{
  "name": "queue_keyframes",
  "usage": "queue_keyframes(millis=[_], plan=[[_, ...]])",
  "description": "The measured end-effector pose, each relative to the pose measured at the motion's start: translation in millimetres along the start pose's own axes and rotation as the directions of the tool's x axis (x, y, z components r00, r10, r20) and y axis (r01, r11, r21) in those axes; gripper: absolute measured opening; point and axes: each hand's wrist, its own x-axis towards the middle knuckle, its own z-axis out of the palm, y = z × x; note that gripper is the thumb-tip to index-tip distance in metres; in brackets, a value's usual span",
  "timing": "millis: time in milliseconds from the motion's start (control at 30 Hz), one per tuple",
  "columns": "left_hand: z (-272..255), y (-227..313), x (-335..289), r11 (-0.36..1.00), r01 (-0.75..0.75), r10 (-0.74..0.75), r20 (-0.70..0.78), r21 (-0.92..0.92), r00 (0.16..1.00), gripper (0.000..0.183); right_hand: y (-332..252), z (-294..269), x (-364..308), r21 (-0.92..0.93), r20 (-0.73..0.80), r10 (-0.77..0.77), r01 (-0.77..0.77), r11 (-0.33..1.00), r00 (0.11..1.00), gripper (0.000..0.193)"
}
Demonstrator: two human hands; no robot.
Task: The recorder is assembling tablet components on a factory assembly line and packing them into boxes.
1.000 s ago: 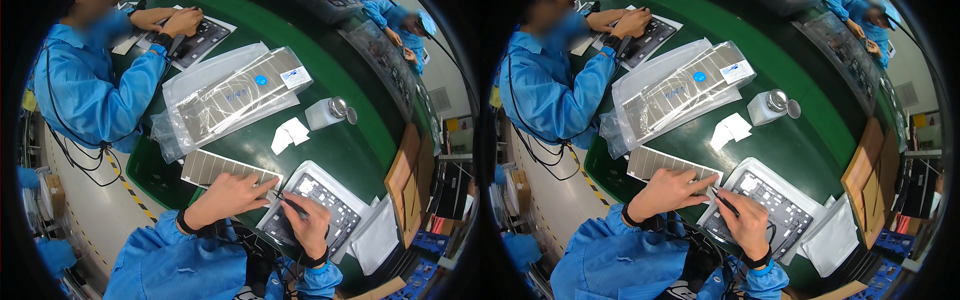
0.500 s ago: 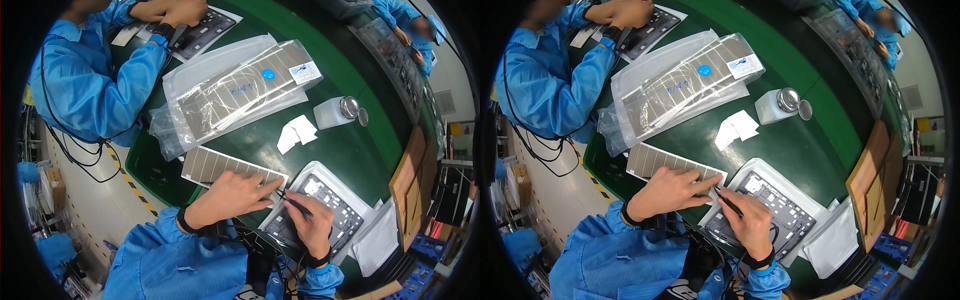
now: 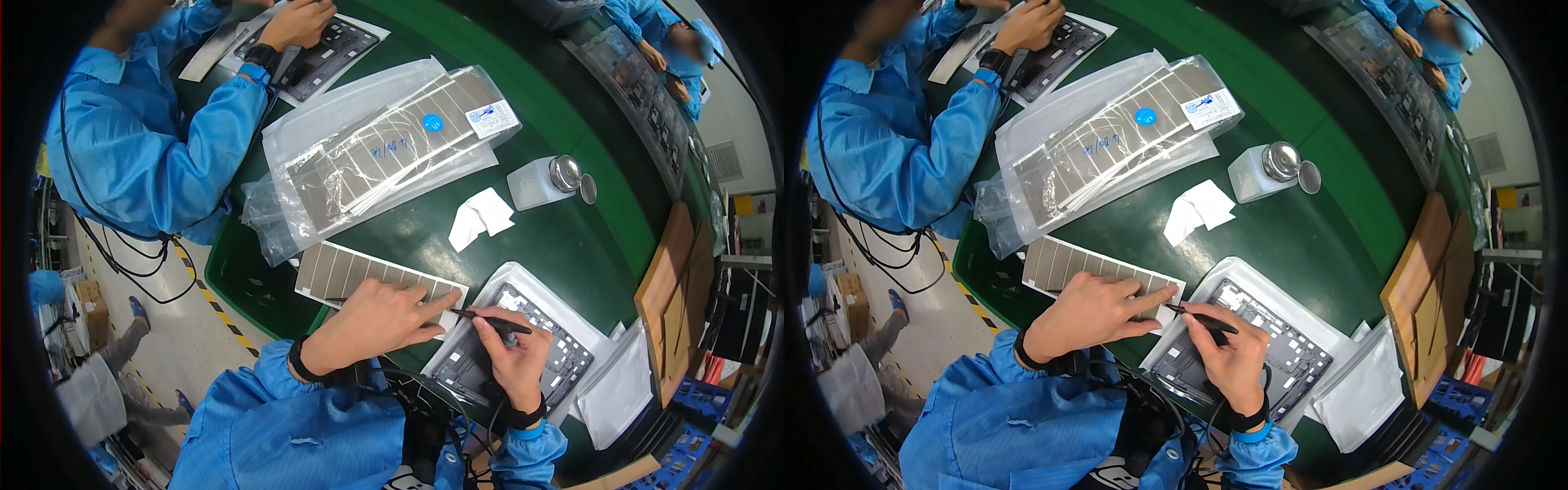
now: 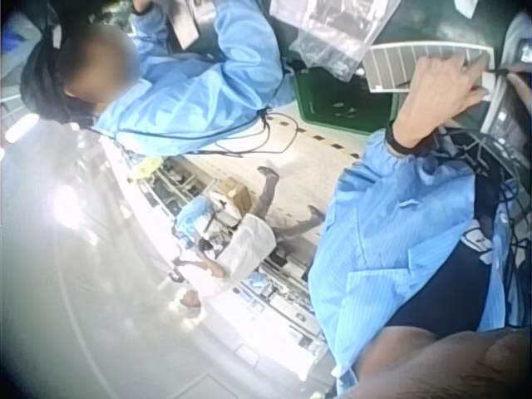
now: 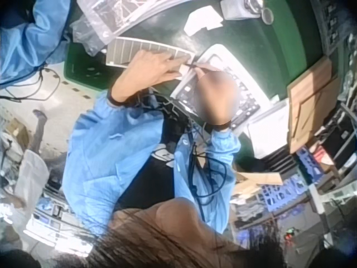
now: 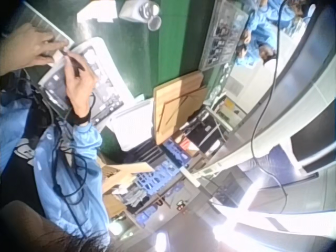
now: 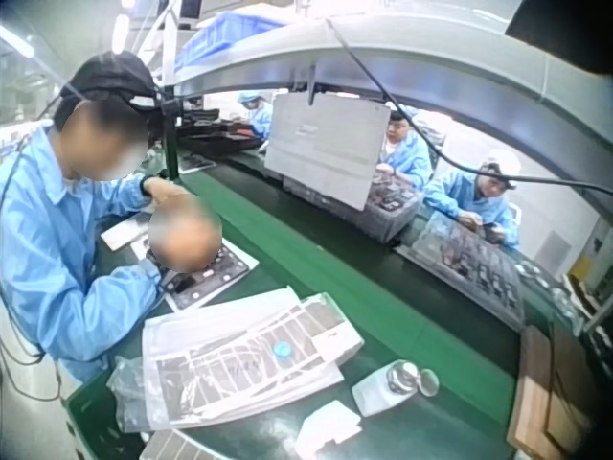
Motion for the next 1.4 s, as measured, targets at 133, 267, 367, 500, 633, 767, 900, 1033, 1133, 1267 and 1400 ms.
queue_keyframes(millis=[133, 267, 367, 500, 633, 767, 900, 1033, 1133, 1267, 1400], plan=[[0.7, 1.2, 0.9, 1.000, 0.009, -0.009, 0.014, -0.019, 1.000, 0.054, 2.2, -2.2, -5.7, 0.046, 0.006, -0.006, 0.005, 0.999, 1.000, 0.016], [7.9, 1.0, 3.3, 1.000, 0.007, -0.007, -0.019, -0.017, 1.000, 0.059, -12.8, -21.2, -13.0, -0.042, -0.014, -0.010, 0.009, 0.999, 1.000, 0.017], [2.4, 1.8, -1.6, 1.000, -0.001, 0.002, -0.034, 0.017, 0.999, 0.062, -17.5, -69.4, -48.8, -0.069, -0.266, -0.025, 0.007, 0.998, 0.964, 0.015], [-28.4, 26.7, 4.1, 0.986, -0.168, 0.169, -0.046, 0.018, 0.985, 0.059, 9.2, -140.1, -105.8, -0.099, -0.626, 0.014, -0.097, 0.990, 0.780, 0.009], [-30.0, 73.6, 51.2, 0.879, -0.476, 0.477, 0.034, -0.018, 0.878, 0.054, 33.7, -164.5, -129.2, -0.271, -0.512, 0.084, -0.254, 0.928, 0.855, 0.014], [-3.8, 120.6, 102.6, 0.706, -0.708, 0.701, 0.158, -0.023, 0.695, 0.050, 58.1, -160.5, -129.5, -0.182, -0.485, 0.113, -0.227, 0.957, 0.867, 0.016], [36.5, 145.2, 139.9, 0.663, -0.747, 0.735, 0.156, 0.040, 0.660, 0.068, 69.3, -161.6, -128.1, -0.210, -0.475, 0.070, -0.191, 0.959, 0.877, 0.016], [53.6, 149.6, 145.5, 0.697, -0.717, 0.698, 0.228, 0.002, 0.679, 0.084, 78.1, -164.1, -128.9, -0.210, -0.482, 0.028, -0.146, 0.967, 0.876, 0.017], [55.0, 151.9, 144.8, 0.692, -0.721, 0.694, 0.256, 0.018, 0.673, 0.090, 77.5, -164.8, -126.7, -0.201, -0.470, 0.038, -0.149, 0.968, 0.882, 0.018], [58.5, 153.1, 145.8, 0.688, -0.725, 0.699, 0.237, 0.035, 0.674, 0.091, 75.7, -164.6, -125.7, -0.219, -0.438, 0.108, -0.223, 0.950, 0.892, 0.014], [60.3, 150.3, 145.2, 0.706, -0.708, 0.677, 0.267, 0.028, 0.686, 0.090, 83.1, -163.3, -126.0, -0.233, -0.451, 0.045, -0.166, 0.958, 0.891, 0.018]])
